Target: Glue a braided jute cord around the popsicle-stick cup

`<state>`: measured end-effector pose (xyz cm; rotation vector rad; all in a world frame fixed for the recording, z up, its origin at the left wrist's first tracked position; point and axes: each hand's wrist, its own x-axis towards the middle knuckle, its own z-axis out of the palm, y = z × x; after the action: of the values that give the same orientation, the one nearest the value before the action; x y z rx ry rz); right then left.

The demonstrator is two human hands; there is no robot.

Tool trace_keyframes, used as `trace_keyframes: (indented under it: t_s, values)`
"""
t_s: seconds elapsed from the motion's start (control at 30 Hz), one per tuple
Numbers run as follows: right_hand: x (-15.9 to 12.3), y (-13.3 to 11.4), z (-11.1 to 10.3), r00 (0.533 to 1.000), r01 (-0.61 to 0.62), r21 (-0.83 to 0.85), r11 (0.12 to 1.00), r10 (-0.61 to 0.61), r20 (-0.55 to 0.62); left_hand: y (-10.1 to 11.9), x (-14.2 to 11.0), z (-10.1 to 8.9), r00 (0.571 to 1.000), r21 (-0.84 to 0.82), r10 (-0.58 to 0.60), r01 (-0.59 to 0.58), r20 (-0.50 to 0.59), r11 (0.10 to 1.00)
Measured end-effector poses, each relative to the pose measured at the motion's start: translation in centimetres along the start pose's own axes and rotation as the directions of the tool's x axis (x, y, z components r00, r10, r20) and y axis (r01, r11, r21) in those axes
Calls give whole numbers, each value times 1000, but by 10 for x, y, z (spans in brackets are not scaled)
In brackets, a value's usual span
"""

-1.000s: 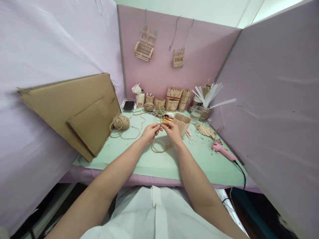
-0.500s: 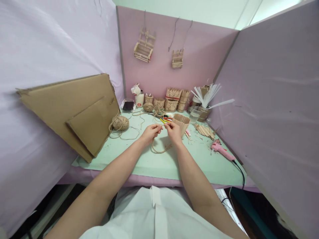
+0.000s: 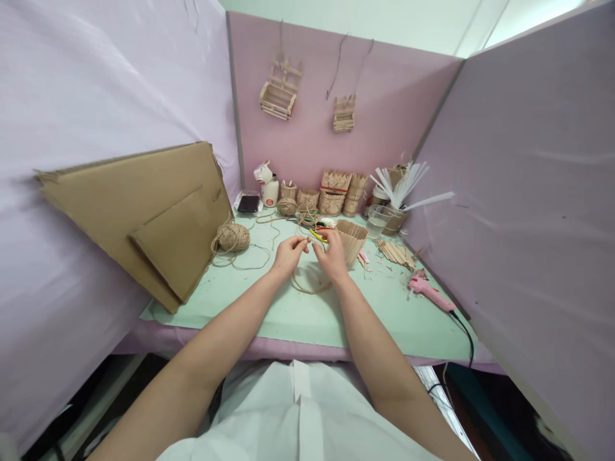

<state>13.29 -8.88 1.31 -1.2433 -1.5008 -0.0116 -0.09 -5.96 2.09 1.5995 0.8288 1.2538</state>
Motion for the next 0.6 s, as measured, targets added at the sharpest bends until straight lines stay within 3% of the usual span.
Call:
trace_keyframes:
  t_s: [0.1, 0.2, 0.4, 0.6]
  values:
    - [0, -6, -1, 998, 61, 25, 998, -61, 14, -5, 1, 0, 1000, 24, 24, -24, -6, 999]
    - [0, -9, -2, 999, 31, 71, 997, -33, 28, -9, 2, 0, 999, 50, 36, -37, 11, 998]
    - [3, -7, -3, 978, -202, 225, 953, 183, 102, -8, 1, 2, 997, 51, 16, -20, 76, 998]
    - [3, -1, 3, 871, -491, 415, 766, 437, 224, -6, 2, 3, 993, -2, -13, 13, 118, 1000]
